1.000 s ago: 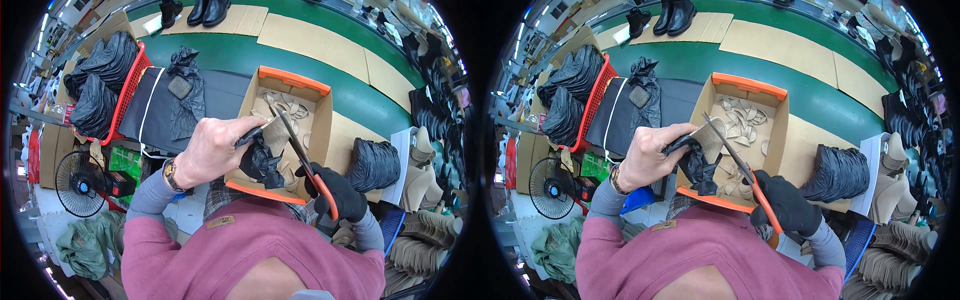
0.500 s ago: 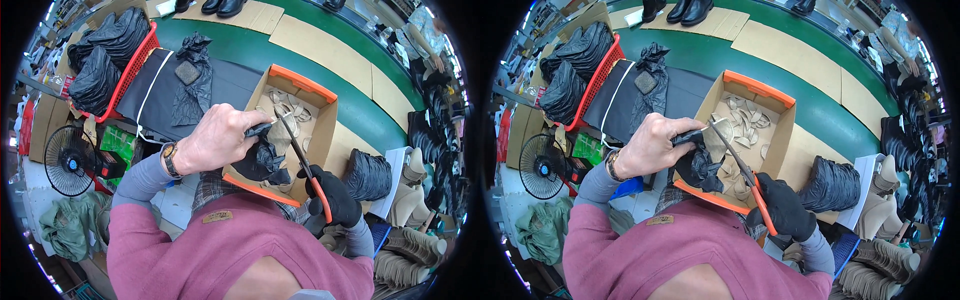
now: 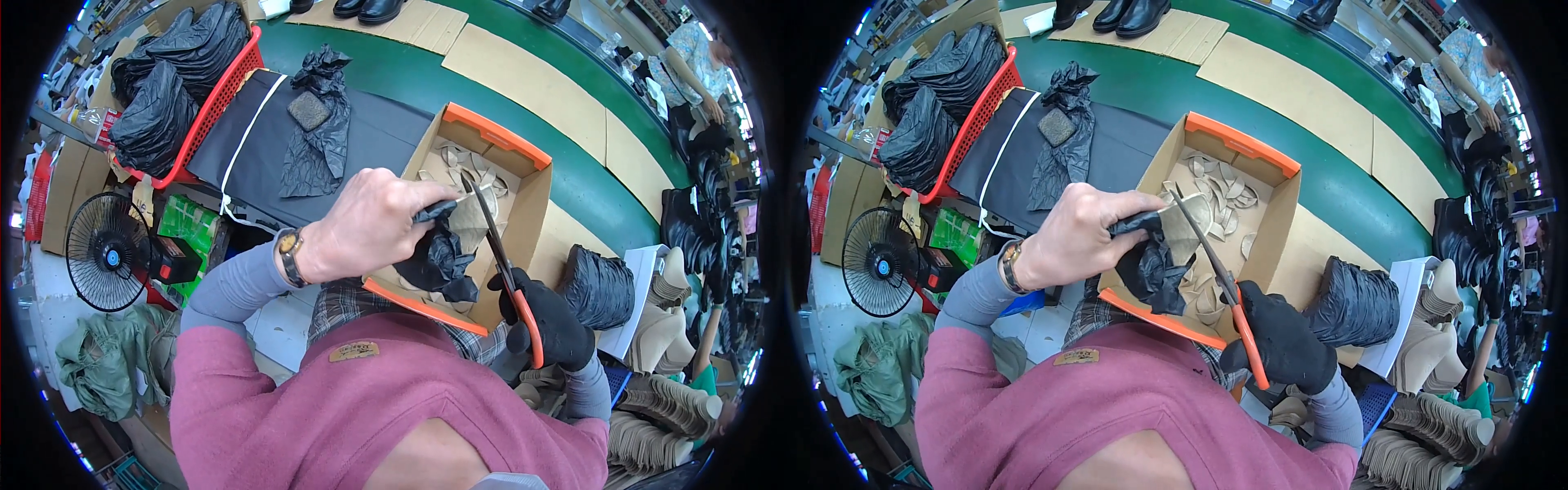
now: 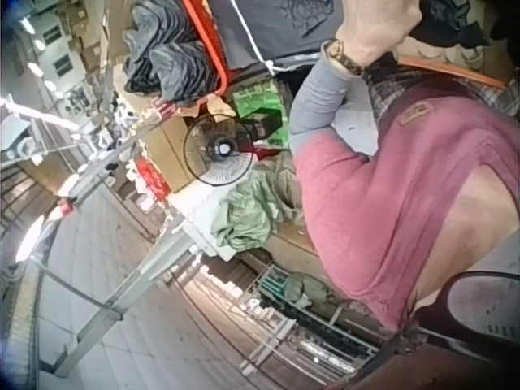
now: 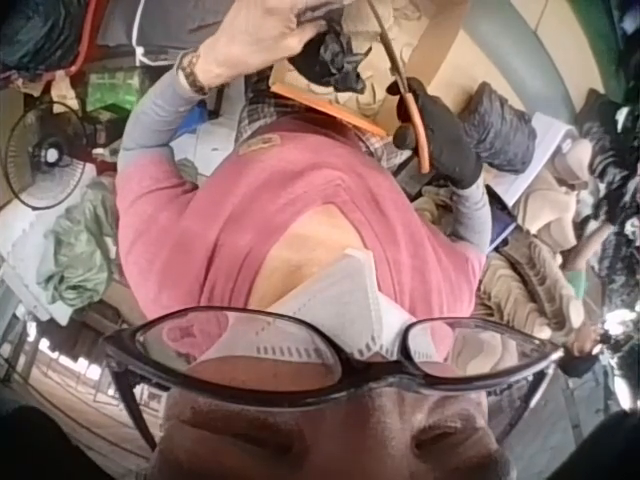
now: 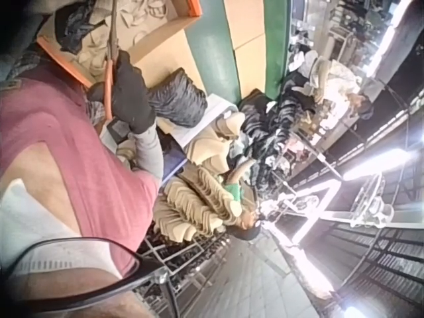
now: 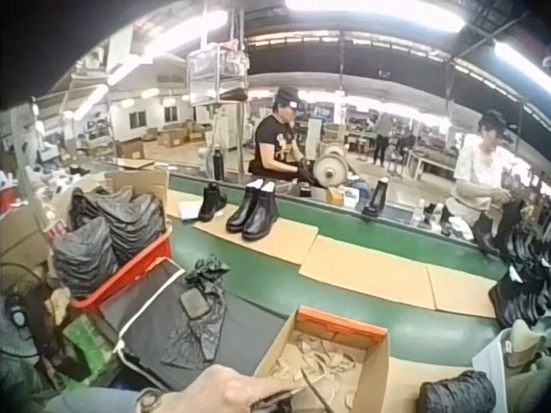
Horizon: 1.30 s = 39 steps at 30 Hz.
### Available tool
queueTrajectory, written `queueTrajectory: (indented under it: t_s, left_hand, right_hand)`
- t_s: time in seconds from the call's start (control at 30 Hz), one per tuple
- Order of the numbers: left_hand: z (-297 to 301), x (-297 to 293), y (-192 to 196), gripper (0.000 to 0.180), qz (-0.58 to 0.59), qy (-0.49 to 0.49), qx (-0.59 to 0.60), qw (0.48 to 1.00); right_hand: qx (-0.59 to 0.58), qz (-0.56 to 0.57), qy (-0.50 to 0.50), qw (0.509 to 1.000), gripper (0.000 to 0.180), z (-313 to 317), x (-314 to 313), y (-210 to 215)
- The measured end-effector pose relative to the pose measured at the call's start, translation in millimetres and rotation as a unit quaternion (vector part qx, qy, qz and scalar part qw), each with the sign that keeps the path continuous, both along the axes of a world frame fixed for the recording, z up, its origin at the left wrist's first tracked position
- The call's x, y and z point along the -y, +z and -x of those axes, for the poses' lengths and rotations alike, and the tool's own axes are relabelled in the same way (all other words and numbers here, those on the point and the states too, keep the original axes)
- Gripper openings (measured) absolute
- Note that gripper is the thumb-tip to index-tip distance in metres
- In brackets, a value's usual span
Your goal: Manually trim and shape black material components for shoe assembly using scissors and hand manipulation.
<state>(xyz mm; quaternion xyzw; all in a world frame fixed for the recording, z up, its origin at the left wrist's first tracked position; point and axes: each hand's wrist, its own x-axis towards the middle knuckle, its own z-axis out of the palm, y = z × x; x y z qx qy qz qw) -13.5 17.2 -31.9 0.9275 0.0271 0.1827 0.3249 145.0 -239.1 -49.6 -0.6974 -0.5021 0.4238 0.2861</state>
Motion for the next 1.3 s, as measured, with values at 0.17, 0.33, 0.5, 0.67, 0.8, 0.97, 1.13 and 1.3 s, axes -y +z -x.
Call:
queueTrajectory:
  t_s: [0.17, 0.33, 0.5, 0.67, 0.8, 0.97, 1.13, 1.3]
  left_hand:
    - [1.7, -0.2, -0.9, 0.038, 0.008, -0.001, -0.006, 1.000]
    - [2.8, -4.6, 4.4, 0.038, 0.066, -0.013, -0.041, 0.997]
    - [3.1, 3.2, -2.7, 0.035, -0.010, 0.022, 0.019, 1.000]
    - [2.0, 5.5, -1.5, 0.033, 0.015, 0.032, 0.033, 0.999]
    - [3.8, 2.1, 3.1, 0.033, 0.041, 0.020, 0.000, 0.999]
    - [6.1, -3.7, 5.1, 0.035, 0.079, 0.013, -0.056, 0.995]
    - [7.6, -6.4, 3.7, 0.036, 0.095, -0.004, -0.071, 0.993]
    - [8.6, -5.8, 0.9, 0.034, 0.109, 0.001, -0.085, 0.990]
  right_hand:
    - [0.020, 0.016, 0.003, 1.000, 0.079, -2.9, 0.7, 2.3]
    - [-0.019, 0.024, -0.019, 0.999, 0.076, -0.5, -2.7, 3.9]
    - [0.018, 0.051, -0.043, 0.998, 0.074, 3.5, -11.7, 12.2]
    - [0.005, 0.031, -0.034, 0.999, 0.070, 3.5, -8.5, 10.6]
    - [-0.028, 0.005, -0.014, 1.000, 0.071, 3.5, -6.0, 10.8]
    - [0.018, 0.004, -0.011, 1.000, 0.071, 3.9, -2.8, 8.5]
    - [0.015, 0.006, -0.048, 0.999, 0.067, 8.3, -6.5, 8.7]
    - [0.056, 0.018, -0.059, 0.996, 0.059, 12.4, -8.6, 11.1]
